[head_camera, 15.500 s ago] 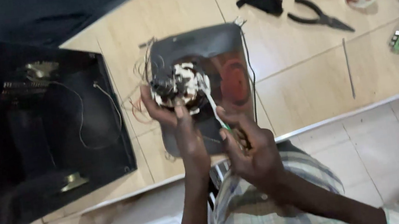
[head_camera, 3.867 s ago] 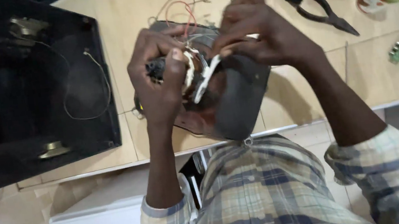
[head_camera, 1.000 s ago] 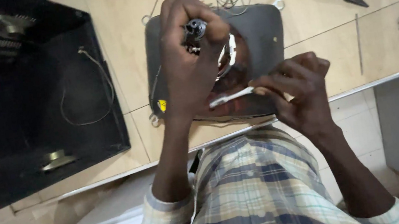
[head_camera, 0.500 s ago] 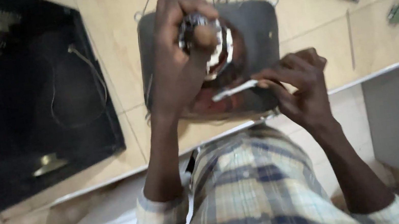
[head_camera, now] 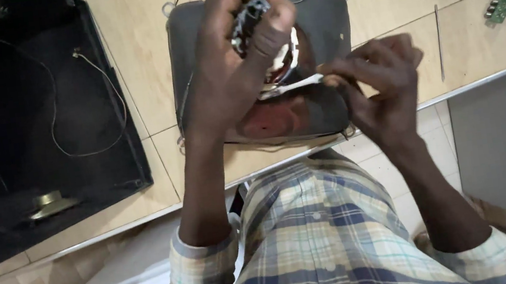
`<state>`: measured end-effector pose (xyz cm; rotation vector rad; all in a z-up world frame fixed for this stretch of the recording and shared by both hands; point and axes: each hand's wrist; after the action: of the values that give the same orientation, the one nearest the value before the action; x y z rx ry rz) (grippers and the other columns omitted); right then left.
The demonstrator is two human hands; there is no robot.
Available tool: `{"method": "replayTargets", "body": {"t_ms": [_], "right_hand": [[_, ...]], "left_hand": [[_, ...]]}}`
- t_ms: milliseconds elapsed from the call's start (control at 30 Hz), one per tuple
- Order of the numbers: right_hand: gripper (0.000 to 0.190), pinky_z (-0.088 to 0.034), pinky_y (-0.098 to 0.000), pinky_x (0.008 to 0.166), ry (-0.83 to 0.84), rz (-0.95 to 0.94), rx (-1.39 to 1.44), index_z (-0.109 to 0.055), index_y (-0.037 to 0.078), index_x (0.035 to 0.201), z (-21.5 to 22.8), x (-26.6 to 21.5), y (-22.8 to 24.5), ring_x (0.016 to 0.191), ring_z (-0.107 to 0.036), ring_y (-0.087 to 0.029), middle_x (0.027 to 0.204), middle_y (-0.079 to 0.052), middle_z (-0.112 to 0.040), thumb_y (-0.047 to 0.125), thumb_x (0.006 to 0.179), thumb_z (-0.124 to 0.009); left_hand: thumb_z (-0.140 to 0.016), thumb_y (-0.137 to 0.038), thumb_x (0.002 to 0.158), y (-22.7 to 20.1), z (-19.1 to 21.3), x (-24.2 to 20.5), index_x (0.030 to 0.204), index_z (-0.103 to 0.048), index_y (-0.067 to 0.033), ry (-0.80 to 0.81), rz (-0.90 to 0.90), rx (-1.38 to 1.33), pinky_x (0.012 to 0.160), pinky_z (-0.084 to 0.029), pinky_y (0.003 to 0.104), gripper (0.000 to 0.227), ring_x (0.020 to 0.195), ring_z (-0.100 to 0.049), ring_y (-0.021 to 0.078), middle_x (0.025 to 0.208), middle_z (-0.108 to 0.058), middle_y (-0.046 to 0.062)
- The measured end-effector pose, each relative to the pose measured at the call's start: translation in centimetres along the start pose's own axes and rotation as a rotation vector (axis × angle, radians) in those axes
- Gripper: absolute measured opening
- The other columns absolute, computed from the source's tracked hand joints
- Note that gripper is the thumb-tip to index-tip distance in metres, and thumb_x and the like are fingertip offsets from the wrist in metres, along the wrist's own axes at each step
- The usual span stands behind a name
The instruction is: Applying cleaning fluid to the neck of a CRT television tube and scrubbing it with a toothbrush.
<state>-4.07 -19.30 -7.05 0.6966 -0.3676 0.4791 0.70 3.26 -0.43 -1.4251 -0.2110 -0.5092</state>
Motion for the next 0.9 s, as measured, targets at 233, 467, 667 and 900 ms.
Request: {"method": "replayTargets", "body": {"t_ms": [233,467,667,900], "right_hand": [[0.010,-0.034,-0.0418,0.089,0.012,0.023,0.008,-0.082,0.010,0.107,0.6,0.4,0.2,0.081,-0.058,-0.024,0.084,-0.008,-0.066,0.018,0.104,-0.077],[0.027,-0.029,-0.0437,0.092,0.070,0.050,0.047,-0.080,0.025,0.111,0.3,-0.3,-3.3,0.094,-0.053,-0.023,0.098,-0.001,-0.070,0.005,0.095,-0.074],[0.014,-0.049,-0.0414,0.095,-0.064,-0.133,0.166,-0.078,-0.010,0.119,3.8,1.1,-5.2,0.100,-0.066,-0.029,0.110,-0.021,-0.074,0.003,0.121,-0.075],[0.009,-0.035,-0.0445,0.093,-0.008,0.194,0.168,-0.079,0.010,0.104,0.2,3.3,-7.9,0.093,-0.059,-0.027,0.101,-0.009,-0.073,0.013,0.109,-0.072]], "left_hand": [[-0.048,-0.042,0.110,0.0,0.5,-0.2,0.113,-0.060,-0.0166,0.067,-0.030,-0.032,0.141,-0.025,0.052,0.028,0.135,-0.062,0.0239,0.130,-0.066,0.007],[-0.046,-0.050,0.108,0.0,0.0,0.2,0.110,-0.060,-0.0160,0.026,0.035,-0.016,0.137,-0.024,0.053,0.037,0.145,-0.049,0.0286,0.121,-0.069,0.005],[-0.044,-0.053,0.107,0.3,0.6,0.2,0.109,-0.059,-0.0139,0.038,-0.037,-0.015,0.139,-0.025,0.052,0.042,0.119,-0.070,0.0234,0.115,-0.070,0.008],[-0.047,-0.052,0.106,-0.8,0.3,0.0,0.109,-0.059,-0.0144,0.048,0.084,-0.003,0.133,-0.025,0.056,0.039,0.152,-0.037,0.0341,0.115,-0.071,0.009]]}}
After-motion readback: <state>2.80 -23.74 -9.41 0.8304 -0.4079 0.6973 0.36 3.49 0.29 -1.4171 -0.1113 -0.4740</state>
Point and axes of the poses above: each hand's wrist, its own x-axis towards the middle knuckle, its own z-axis out of the back of the hand, y = z × x
